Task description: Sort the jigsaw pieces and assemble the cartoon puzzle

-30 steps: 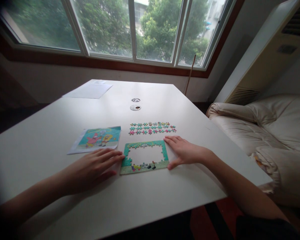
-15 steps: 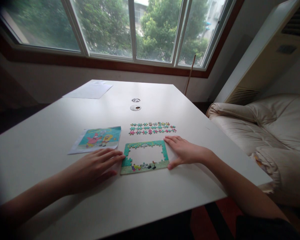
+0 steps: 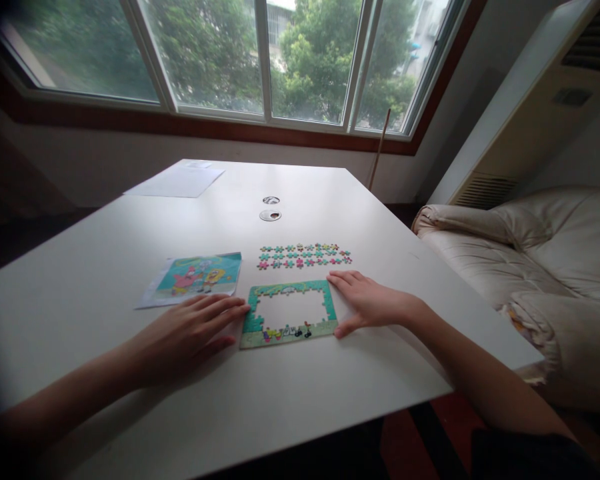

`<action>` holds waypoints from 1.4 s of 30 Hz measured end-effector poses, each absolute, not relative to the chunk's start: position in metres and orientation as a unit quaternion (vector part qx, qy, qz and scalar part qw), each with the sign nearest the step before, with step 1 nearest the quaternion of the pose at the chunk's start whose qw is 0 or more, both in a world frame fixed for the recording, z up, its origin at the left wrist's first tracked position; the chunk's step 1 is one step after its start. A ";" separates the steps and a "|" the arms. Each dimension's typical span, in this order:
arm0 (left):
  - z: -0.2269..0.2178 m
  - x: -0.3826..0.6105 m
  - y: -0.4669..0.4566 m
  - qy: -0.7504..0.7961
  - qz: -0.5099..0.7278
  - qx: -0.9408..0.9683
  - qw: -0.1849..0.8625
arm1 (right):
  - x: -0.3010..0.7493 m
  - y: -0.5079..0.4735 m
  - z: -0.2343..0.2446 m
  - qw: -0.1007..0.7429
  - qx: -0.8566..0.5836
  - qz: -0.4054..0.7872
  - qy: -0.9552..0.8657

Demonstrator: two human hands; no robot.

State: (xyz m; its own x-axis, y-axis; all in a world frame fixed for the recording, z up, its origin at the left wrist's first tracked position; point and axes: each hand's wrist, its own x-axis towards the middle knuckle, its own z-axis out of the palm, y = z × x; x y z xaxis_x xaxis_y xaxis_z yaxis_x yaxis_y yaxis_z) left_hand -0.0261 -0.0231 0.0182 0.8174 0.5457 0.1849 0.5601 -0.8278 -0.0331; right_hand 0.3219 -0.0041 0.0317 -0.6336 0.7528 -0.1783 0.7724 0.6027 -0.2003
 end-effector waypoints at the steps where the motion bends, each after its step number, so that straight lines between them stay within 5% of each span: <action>1: 0.018 -0.026 -0.023 -0.290 -0.085 -0.952 0.042 | 0.322 -0.004 0.032 0.040 0.427 -0.128 0.894; 23: 0.015 -0.027 -0.022 -0.282 -0.084 -0.954 0.049 | 0.323 -0.002 0.037 0.038 0.421 -0.148 0.894; 32: 0.013 -0.030 -0.022 -0.281 -0.089 -0.955 0.047 | 0.366 0.041 0.038 -0.054 0.503 -0.090 0.858; 42: 0.013 -0.030 -0.022 -0.279 -0.084 -0.955 0.061 | 0.381 0.056 0.020 -0.012 0.539 -0.095 0.837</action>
